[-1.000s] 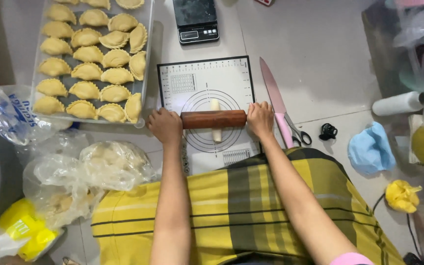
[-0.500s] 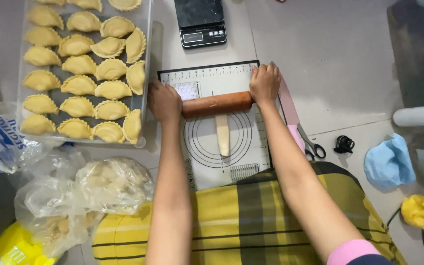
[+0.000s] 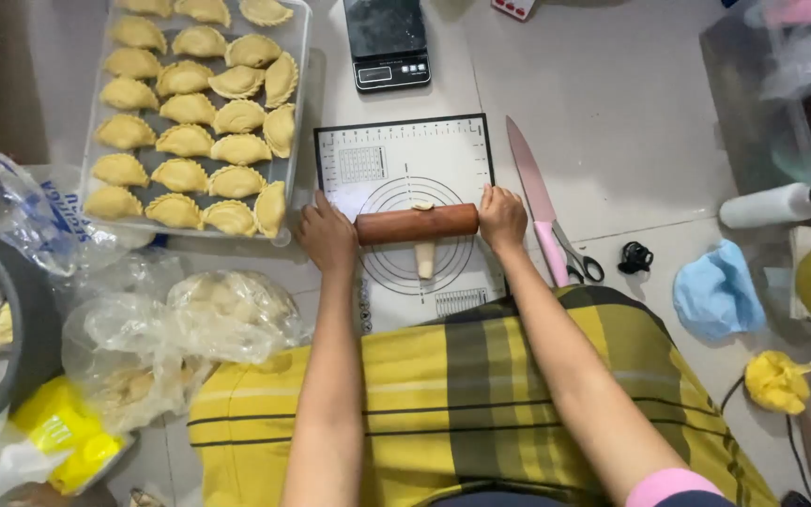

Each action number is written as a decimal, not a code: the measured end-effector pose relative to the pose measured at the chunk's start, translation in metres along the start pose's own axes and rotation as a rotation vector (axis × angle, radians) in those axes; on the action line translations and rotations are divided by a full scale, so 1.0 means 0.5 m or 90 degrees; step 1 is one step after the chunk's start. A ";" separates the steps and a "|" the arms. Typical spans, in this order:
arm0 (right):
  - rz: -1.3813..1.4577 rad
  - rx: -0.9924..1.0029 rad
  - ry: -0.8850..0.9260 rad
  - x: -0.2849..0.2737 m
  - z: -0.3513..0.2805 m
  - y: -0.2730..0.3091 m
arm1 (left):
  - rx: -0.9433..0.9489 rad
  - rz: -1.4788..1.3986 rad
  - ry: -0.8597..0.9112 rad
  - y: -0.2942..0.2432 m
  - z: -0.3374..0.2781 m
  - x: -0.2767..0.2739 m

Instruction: Rolling out small portions of dough into flat circles using a rolling pin on a silicone mat.

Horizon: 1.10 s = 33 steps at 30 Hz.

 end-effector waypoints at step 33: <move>0.169 0.287 0.250 0.069 0.182 0.002 | -0.245 -0.204 0.159 -0.011 0.130 0.074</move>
Point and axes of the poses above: each hand's wrist, its own z-axis towards the middle knuckle, its own x-axis out of the palm, y = z × x, the point moved 3 cm from there along z, towards the middle knuckle, and after that the axes turned 15 degrees about -y, right-handed, at the moved point
